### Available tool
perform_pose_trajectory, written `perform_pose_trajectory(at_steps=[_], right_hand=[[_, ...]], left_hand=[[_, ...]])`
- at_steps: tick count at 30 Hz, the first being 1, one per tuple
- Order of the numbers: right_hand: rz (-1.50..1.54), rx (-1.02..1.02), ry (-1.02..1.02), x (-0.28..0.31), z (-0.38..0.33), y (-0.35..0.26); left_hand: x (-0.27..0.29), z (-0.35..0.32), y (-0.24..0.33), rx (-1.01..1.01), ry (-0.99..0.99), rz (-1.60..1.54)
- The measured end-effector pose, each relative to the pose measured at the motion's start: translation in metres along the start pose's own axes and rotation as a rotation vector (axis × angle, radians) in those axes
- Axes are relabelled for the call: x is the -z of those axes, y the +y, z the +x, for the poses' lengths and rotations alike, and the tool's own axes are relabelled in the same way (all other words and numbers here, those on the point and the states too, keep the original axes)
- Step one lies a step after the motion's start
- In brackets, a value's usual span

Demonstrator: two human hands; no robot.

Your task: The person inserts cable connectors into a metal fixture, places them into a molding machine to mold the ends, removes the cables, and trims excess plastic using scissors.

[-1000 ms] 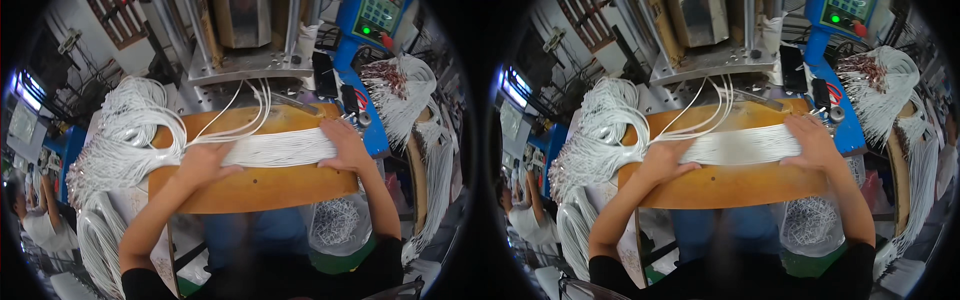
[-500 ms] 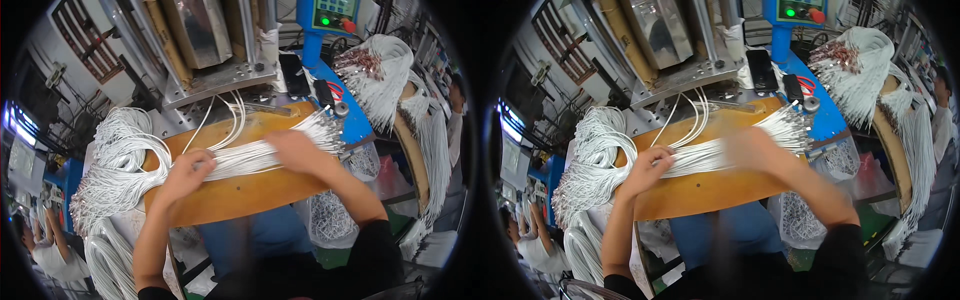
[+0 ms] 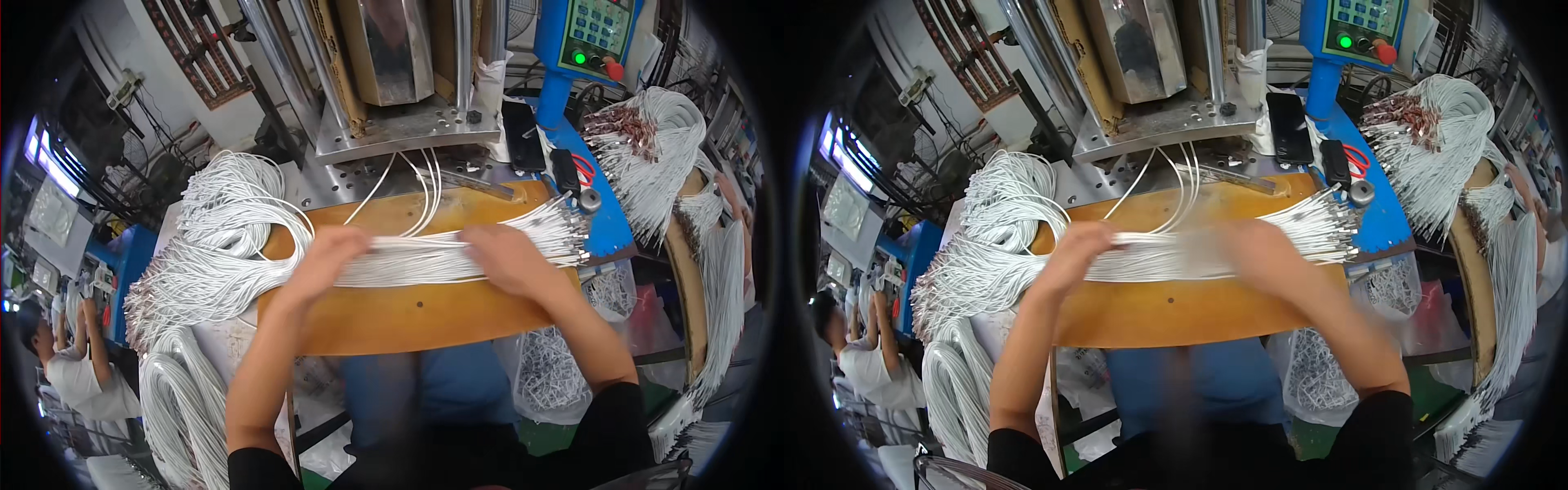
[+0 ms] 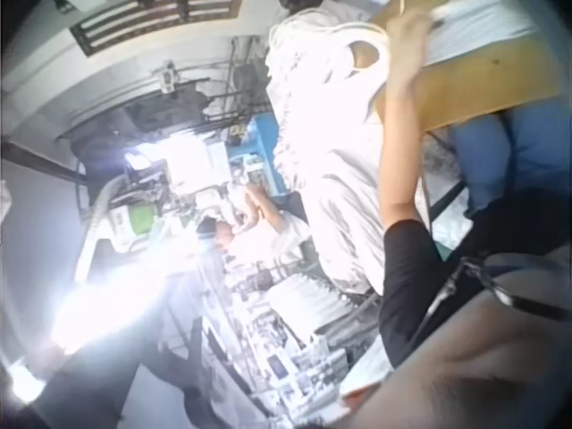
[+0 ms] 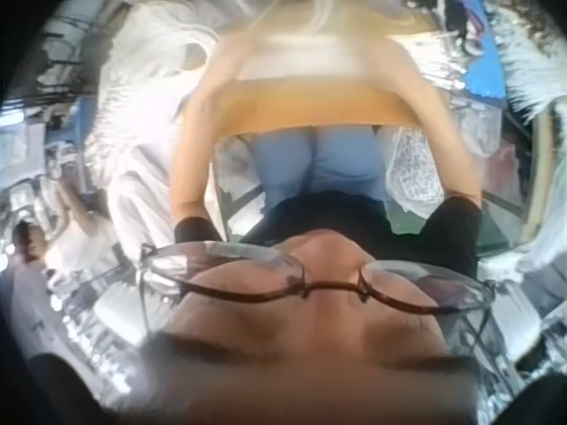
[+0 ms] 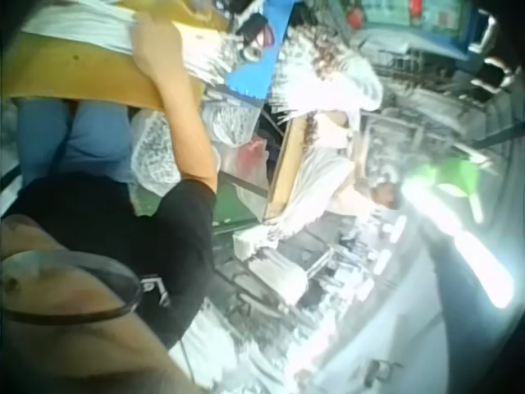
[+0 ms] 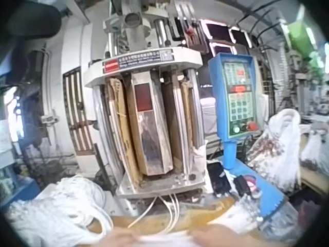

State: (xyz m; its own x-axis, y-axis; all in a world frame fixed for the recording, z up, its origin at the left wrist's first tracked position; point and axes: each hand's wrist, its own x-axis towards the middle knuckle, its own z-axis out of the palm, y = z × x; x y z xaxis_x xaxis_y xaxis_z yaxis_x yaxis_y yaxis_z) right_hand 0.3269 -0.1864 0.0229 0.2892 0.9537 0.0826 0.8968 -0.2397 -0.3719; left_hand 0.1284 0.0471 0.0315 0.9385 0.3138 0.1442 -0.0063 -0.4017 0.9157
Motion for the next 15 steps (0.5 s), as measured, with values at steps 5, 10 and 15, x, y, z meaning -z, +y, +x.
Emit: perform_pose_trajectory(at_steps=[5, 10, 15], right_hand=[[-0.185, -0.324, 0.061, 0.046, -0.031, 0.049], [-0.144, -0.043, 0.135, 0.053, -0.047, 0.059], [0.004, 0.117, 0.009, -0.006, 0.005, -0.01]], left_hand=[[-0.002, -0.017, 0.02, -0.05, 0.107, 0.062], [-0.051, 0.003, 0.024, -0.074, 0.025, 0.756], [-0.033, 0.003, 0.028, -0.076, -0.132, 0.416]])
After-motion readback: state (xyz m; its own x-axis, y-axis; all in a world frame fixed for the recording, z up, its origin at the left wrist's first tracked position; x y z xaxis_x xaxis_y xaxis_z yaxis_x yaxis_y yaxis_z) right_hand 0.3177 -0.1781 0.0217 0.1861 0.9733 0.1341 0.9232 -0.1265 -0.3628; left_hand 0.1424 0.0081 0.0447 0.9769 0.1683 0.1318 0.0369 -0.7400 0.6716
